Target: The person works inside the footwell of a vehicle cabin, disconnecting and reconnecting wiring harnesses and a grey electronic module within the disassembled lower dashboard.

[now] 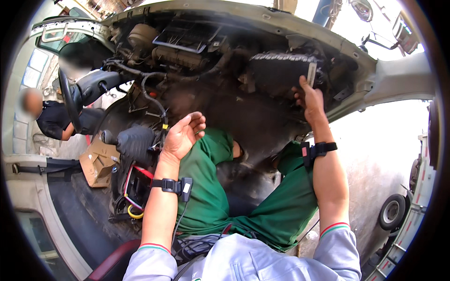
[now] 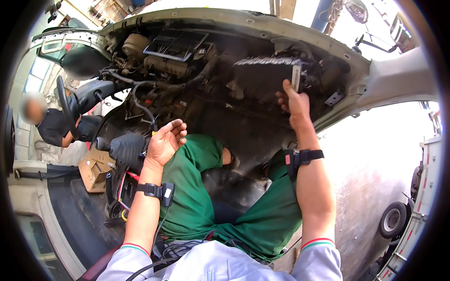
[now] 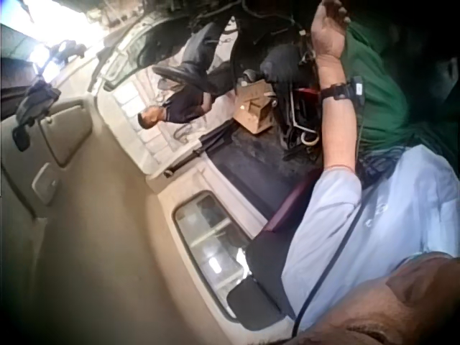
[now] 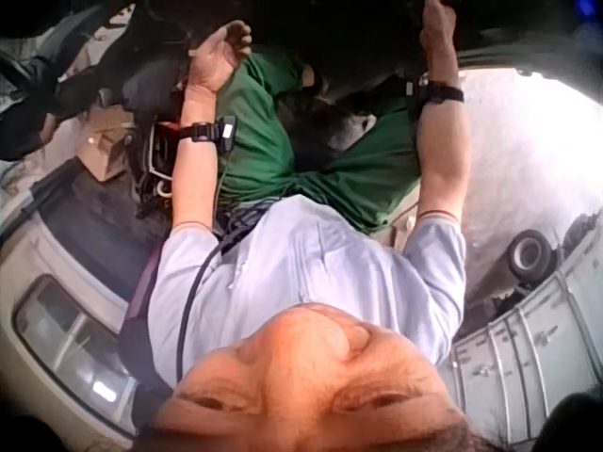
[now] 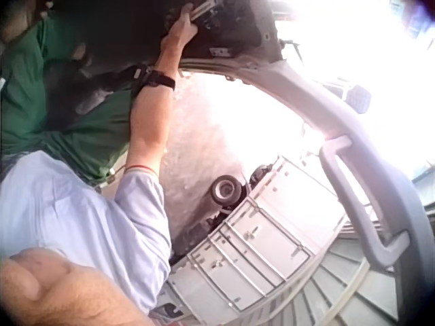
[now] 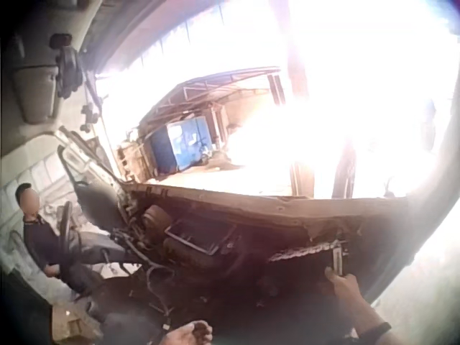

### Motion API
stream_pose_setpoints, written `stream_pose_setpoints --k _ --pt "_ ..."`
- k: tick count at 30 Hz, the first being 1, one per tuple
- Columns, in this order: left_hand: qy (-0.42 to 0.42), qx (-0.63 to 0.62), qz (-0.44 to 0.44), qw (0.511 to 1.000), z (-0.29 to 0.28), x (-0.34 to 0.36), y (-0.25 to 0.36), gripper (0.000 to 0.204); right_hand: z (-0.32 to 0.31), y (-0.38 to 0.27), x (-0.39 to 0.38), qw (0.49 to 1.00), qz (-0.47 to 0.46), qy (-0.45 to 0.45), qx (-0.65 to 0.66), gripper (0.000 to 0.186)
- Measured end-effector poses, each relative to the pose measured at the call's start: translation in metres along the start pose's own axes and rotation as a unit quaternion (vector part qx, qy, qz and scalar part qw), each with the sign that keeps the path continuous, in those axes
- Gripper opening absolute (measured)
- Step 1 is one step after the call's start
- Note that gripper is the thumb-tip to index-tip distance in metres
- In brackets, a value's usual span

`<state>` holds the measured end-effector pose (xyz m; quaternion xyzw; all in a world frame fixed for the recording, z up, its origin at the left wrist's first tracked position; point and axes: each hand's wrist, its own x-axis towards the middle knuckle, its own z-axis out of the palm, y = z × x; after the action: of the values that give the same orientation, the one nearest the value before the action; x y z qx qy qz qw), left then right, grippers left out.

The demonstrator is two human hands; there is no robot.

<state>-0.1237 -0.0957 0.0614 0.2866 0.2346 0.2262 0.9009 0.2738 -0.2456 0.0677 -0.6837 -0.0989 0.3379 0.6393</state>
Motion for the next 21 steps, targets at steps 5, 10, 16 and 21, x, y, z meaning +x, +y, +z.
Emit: stream_pose_setpoints --k 5,10,16,21 --pt "-0.004 0.0 -0.005 1.0 0.003 0.006 0.003 0.034 -0.008 -0.006 -0.009 0.996 0.073 0.023 0.054 0.035" --pt "0.024 0.004 0.005 1.0 -0.015 -0.009 0.005 0.035 -0.005 0.017 -0.002 0.991 0.119 -0.005 0.061 0.027" --pt "0.021 -0.004 -0.015 1.0 -0.004 -0.001 0.004 0.033 -0.035 0.029 0.006 0.984 0.159 -0.023 0.079 0.021" --pt "0.014 -0.002 -0.016 1.0 -0.002 0.0 0.006 0.033 -0.036 0.037 0.016 0.979 0.138 -0.023 0.149 0.022"
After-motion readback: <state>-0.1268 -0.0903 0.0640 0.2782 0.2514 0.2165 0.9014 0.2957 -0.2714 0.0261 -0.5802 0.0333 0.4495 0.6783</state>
